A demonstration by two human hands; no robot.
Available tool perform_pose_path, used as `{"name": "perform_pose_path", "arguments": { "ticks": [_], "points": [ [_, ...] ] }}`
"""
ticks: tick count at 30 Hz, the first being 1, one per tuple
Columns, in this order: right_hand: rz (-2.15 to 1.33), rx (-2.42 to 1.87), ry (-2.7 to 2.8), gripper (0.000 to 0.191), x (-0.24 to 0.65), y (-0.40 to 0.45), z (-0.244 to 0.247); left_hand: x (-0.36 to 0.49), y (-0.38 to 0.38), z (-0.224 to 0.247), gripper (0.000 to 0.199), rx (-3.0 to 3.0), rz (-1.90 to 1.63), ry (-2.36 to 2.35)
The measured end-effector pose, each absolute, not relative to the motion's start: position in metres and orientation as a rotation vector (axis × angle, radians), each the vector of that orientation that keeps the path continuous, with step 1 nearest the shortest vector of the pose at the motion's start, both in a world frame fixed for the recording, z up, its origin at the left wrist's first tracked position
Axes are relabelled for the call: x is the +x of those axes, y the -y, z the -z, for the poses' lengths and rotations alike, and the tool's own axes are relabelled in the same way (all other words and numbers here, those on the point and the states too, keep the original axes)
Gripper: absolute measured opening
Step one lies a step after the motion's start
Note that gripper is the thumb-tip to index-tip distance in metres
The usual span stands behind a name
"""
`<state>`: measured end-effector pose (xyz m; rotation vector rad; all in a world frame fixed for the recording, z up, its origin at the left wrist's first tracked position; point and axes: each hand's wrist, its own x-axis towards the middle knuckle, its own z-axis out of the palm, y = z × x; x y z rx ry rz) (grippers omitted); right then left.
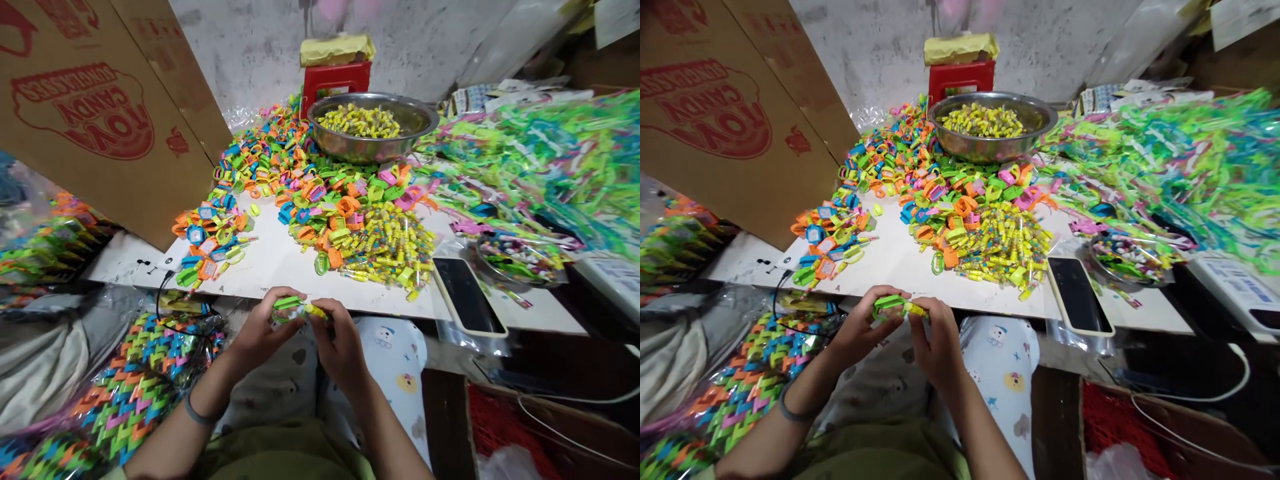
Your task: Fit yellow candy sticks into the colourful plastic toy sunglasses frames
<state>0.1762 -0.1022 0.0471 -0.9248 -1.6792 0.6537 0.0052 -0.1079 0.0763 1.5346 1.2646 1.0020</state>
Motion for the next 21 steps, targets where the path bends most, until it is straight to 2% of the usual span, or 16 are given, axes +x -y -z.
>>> {"name": "perform_pose_path", "arguments": {
  "ticks": [8, 11, 14, 19, 21],
  "points": [
    [-0.55, -0.908, 1.855, 0.011, 0.178, 0.098, -0.05, 0.003, 0.108, -0.082, 0.038, 1.601, -0.914, -1.394],
    [-0.382, -1.015, 2.07, 0.005, 0.179, 0.1, -0.047, 0.001, 0.109, -0.079, 0.047, 1.528, -0.828, -1.447],
    [-0.201, -1.135, 2.223, 0.011, 0.176, 0.105, -0.041, -0.002, 0.11, -0.071, 0.051, 1.457, -0.723, -1.413],
    [-0.316, -1.176, 2.34, 0.01, 0.174, 0.096, -0.038, -0.012, 0.103, -0.065, 0.052, 1.382, -0.595, -1.46],
    [-0.292, -1.302, 2.33, 0.018, 0.182, 0.083, -0.037, -0.026, 0.093, -0.072, 0.05, 1.501, -0.594, -1.595]
  ]
}}
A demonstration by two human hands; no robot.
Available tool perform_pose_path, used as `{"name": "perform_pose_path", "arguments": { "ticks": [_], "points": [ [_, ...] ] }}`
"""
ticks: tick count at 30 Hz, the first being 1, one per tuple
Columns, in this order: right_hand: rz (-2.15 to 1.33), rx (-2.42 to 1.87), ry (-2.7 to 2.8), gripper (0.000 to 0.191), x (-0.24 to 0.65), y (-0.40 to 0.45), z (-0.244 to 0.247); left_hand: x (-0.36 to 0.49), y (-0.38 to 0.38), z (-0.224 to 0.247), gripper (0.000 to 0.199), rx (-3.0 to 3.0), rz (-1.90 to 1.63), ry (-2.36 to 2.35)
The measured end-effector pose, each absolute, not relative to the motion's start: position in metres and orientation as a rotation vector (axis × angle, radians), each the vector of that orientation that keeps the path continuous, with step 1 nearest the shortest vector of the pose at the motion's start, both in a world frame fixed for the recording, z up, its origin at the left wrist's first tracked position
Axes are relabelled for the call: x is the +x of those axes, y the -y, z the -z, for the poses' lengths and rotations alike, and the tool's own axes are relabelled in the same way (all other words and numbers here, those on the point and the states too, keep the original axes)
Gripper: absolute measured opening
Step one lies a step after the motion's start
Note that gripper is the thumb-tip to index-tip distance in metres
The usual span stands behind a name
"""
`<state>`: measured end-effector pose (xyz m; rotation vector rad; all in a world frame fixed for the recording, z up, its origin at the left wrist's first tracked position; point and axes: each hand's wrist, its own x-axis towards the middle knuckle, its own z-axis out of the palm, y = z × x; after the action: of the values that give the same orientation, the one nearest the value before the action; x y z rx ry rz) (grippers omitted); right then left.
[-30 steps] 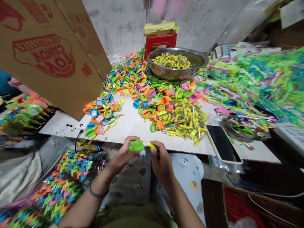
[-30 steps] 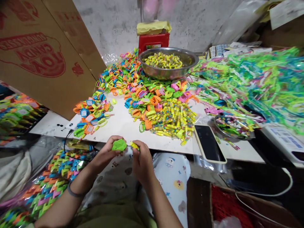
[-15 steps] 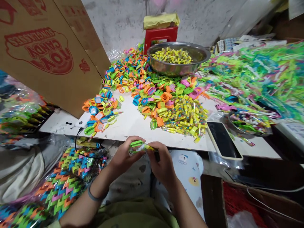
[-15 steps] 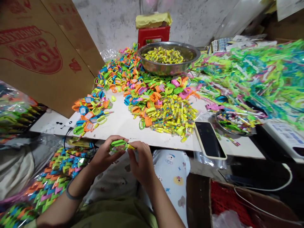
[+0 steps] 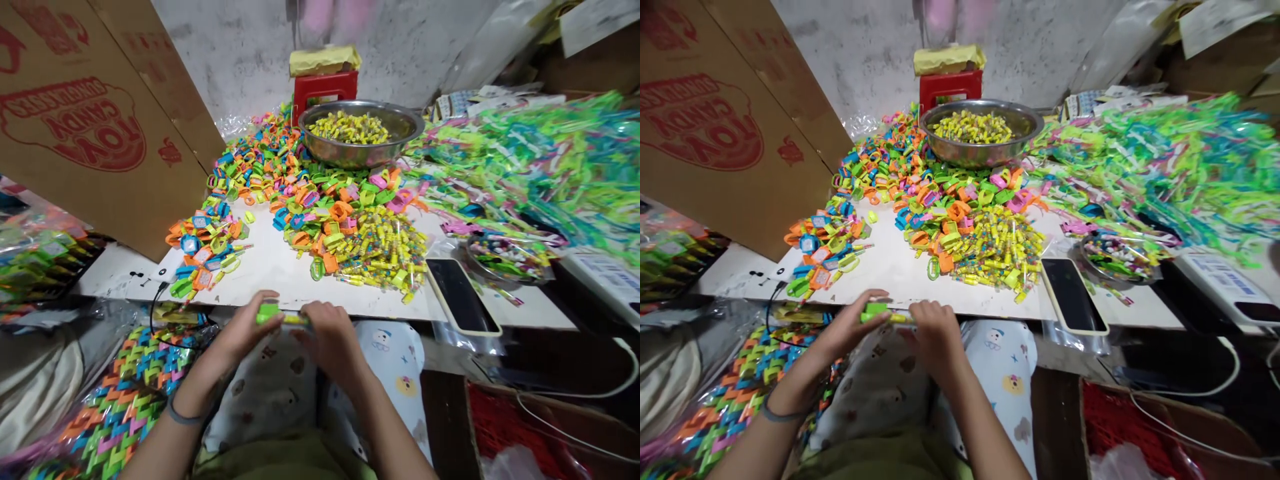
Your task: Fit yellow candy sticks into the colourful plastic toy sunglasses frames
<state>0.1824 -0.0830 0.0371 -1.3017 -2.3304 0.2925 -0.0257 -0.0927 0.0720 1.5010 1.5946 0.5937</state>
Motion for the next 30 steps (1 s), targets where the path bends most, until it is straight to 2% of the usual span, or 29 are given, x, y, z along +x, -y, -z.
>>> {"name": "perform_pose_path", "arguments": {
  "ticks": [3, 7, 10, 12, 15, 18, 20, 23, 27, 30],
  "points": [
    [-0.139, -1.697, 2.185, 0.037, 0.204, 0.061, -0.032, -0.064, 0.066, -0.091, 0.056, 1.667, -0.682, -1.928],
    [-0.091, -2.036, 2.042, 0.033, 0.225, 0.045, -0.022, -0.134, 0.016, -0.115, 0.07, 1.613, -0.75, -2.485],
    [-0.149, -2.048, 2.038, 0.031, 0.227, 0.04, -0.016, -0.159, -0.016, -0.12, 0.069, 1.749, -0.756, -2.648],
    [-0.164, -2.038, 2.019, 0.031, 0.225, 0.038, -0.014, -0.147, -0.028, -0.112, 0.059, 1.932, -0.917, -2.52],
    [-0.219, -2.055, 1.975, 0.024, 0.224, 0.033, -0.014, -0.088, -0.03, -0.085, 0.038, 2.052, -1.115, -2.003],
    [-0.262, -2.069, 1.945, 0.02, 0.224, 0.029, -0.014, -0.012, -0.023, -0.049, 0.04, 1.975, -1.011, -1.619],
    [-0.257, -2.061, 1.944, 0.021, 0.224, 0.027, -0.015, 0.027, -0.021, -0.028, 0.044, 1.922, -0.939, -1.612],
    [-0.257, -2.037, 1.941, 0.018, 0.224, 0.027, -0.017, 0.055, -0.024, -0.009, 0.039, 1.859, -0.921, -1.695],
    [-0.228, -2.0, 1.944, 0.019, 0.224, 0.027, -0.014, 0.053, -0.028, 0.0, 0.025, 1.803, -0.942, -1.723],
    [-0.21, -1.958, 1.969, 0.009, 0.225, 0.025, -0.007, 0.045, -0.024, 0.002, 0.021, 1.811, -0.937, -1.688]
  ]
}}
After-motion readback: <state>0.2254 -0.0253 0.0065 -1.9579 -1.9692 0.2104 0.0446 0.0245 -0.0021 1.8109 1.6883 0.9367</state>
